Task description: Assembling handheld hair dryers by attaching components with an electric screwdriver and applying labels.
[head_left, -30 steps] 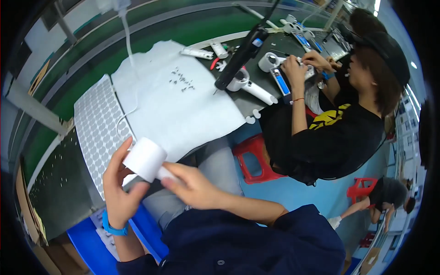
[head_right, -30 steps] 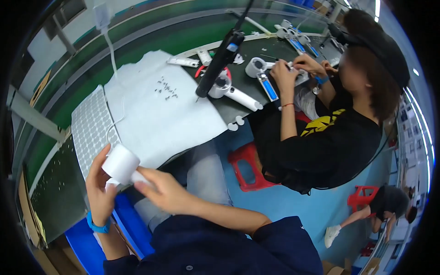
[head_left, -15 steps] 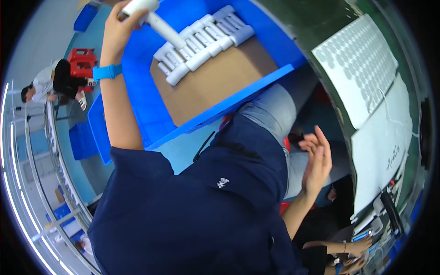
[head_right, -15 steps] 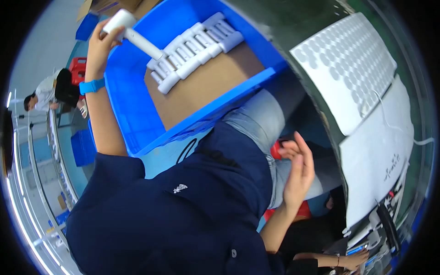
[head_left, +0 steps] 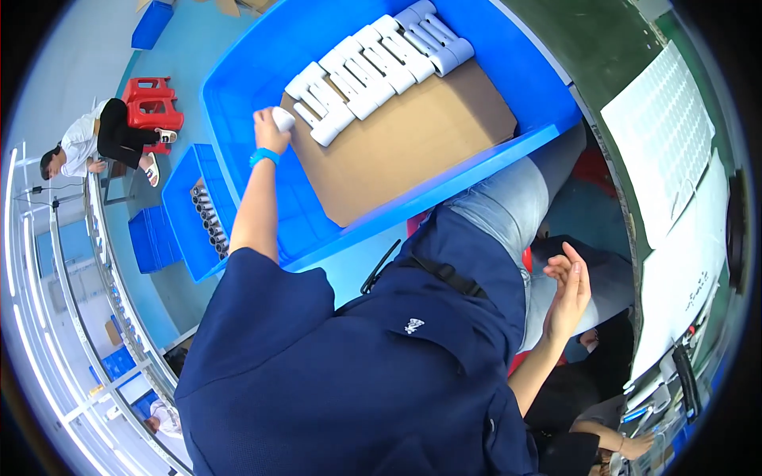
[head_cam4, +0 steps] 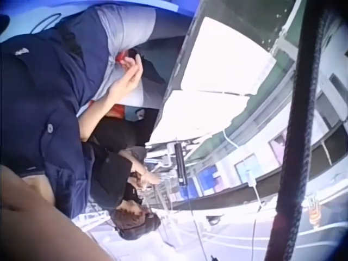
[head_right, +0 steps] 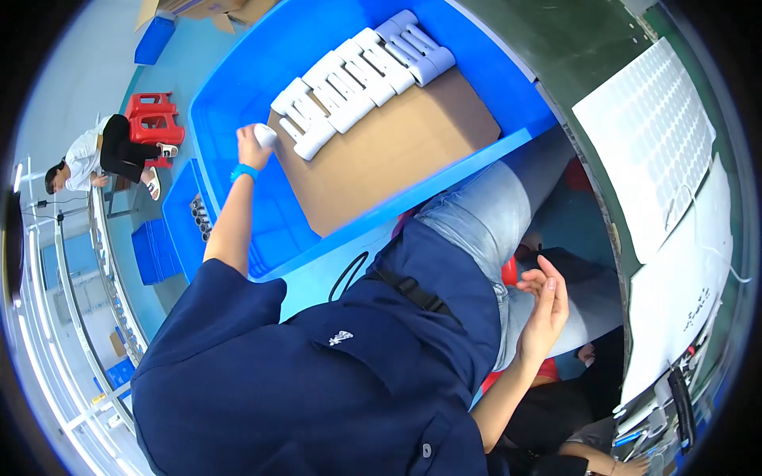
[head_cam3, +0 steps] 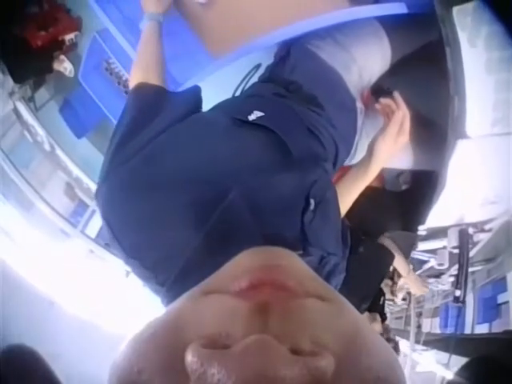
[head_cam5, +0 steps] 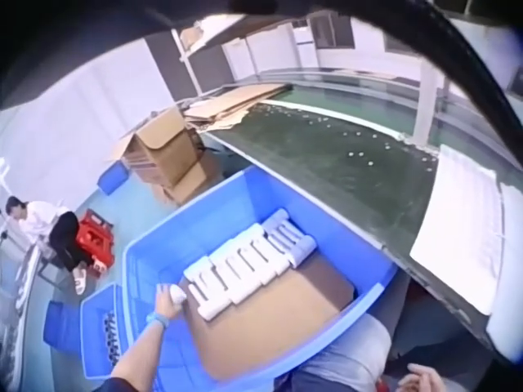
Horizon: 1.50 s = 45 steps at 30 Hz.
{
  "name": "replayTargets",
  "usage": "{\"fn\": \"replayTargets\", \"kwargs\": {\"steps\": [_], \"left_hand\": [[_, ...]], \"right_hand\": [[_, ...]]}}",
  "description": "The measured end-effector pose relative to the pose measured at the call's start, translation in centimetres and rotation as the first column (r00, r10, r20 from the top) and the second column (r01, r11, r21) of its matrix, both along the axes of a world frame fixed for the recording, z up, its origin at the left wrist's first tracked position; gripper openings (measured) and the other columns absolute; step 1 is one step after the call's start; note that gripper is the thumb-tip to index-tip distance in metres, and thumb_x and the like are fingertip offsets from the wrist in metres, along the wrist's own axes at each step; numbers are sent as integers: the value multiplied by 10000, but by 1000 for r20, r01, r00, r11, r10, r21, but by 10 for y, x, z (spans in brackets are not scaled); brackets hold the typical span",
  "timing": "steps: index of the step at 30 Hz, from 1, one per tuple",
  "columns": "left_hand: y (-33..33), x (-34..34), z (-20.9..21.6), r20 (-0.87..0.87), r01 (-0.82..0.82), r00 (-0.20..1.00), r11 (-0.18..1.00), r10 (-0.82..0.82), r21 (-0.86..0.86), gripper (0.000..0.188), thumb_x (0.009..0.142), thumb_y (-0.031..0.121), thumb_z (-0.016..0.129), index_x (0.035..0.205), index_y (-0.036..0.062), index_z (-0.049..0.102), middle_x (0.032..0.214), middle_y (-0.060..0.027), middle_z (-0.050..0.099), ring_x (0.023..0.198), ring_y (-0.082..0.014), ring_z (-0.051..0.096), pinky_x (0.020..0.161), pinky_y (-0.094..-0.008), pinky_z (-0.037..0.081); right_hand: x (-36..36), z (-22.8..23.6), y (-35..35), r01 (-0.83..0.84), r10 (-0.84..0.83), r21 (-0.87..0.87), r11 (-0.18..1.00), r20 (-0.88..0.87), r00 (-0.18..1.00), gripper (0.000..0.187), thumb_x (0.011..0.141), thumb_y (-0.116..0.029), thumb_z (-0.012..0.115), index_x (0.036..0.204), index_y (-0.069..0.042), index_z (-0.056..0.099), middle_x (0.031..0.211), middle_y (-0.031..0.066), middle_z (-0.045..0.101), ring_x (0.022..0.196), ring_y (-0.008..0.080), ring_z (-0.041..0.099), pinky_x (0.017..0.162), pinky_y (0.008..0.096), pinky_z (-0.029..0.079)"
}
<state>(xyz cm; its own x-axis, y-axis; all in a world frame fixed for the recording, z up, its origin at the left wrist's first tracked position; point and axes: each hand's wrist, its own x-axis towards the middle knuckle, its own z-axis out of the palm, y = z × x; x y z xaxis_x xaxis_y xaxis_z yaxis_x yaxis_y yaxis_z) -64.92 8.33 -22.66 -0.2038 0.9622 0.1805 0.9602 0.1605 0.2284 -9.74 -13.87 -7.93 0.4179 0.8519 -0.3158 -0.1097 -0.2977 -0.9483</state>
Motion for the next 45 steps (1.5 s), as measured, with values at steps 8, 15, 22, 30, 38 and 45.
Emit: {"fn": "replayTargets", "kwargs": {"steps": [8, 15, 22, 30, 38, 45], "left_hand": [[21, -23, -32, 777, -423, 532, 901, 338, -102, 705, 650, 121, 790, 1178, -71, 365, 1080, -195, 541, 870, -261, 594, 734, -352, 507], [56, -49, -117, 844, -718, 308, 689, 439, -96, 785, 689, 108, 759, 1299, -92, 306, 1152, -223, 536, 987, -289, 571, 833, -387, 475], [57, -18, -143, 730, -487, 441, 822, 522, -293, 900, 698, 111, 726, 1372, -61, 155, 1374, -200, 311, 1266, -292, 340, 1043, -353, 307], [47, -7, -120, 706, -283, 526, 880, 475, -381, 1037, 703, 119, 743, 1408, 6, -9, 1360, -175, 343, 1236, -293, 383, 995, -379, 365], [53, 1, -112, 667, -250, 494, 826, 558, -506, 1146, 711, 258, 759, 1387, -12, -126, 1323, -178, 412, 1196, -284, 435, 965, -433, 377], [33, 107, -58, -74, -35, 997, 845, -5, -533, 1267, 612, 466, 782, 1406, 54, -114, 1436, -256, 166, 1323, -487, 40, 1034, -545, 236]], "right_hand": [[-23, -16, -4, -77, 79, -81, 994, 12, 997, 349, 969, -219, 391, 1133, 55, 533, 853, 79, 602, 727, 118, 552, 711, 242, 438], [-37, -15, 14, -152, 158, -94, 984, 54, 986, 312, 966, -183, 396, 1123, 45, 543, 833, 73, 597, 718, 111, 546, 685, 232, 440], [-40, -23, 6, -100, 110, -138, 985, 73, 991, 300, 966, -174, 397, 1112, 38, 552, 827, 68, 593, 715, 109, 544, 684, 235, 443], [-36, -29, 10, -133, 134, -124, 983, -1, 991, 286, 957, -173, 428, 1107, 35, 553, 830, 60, 585, 730, 105, 536, 683, 236, 439], [-32, -29, 14, -143, 145, -162, 976, -1, 990, 275, 952, -167, 445, 1104, 35, 553, 822, 55, 576, 739, 102, 531, 692, 232, 440], [-28, -31, 5, -59, 72, -200, 978, 56, 996, 265, 948, -152, 457, 1108, 39, 547, 841, 56, 575, 745, 102, 530, 709, 233, 444]]}}
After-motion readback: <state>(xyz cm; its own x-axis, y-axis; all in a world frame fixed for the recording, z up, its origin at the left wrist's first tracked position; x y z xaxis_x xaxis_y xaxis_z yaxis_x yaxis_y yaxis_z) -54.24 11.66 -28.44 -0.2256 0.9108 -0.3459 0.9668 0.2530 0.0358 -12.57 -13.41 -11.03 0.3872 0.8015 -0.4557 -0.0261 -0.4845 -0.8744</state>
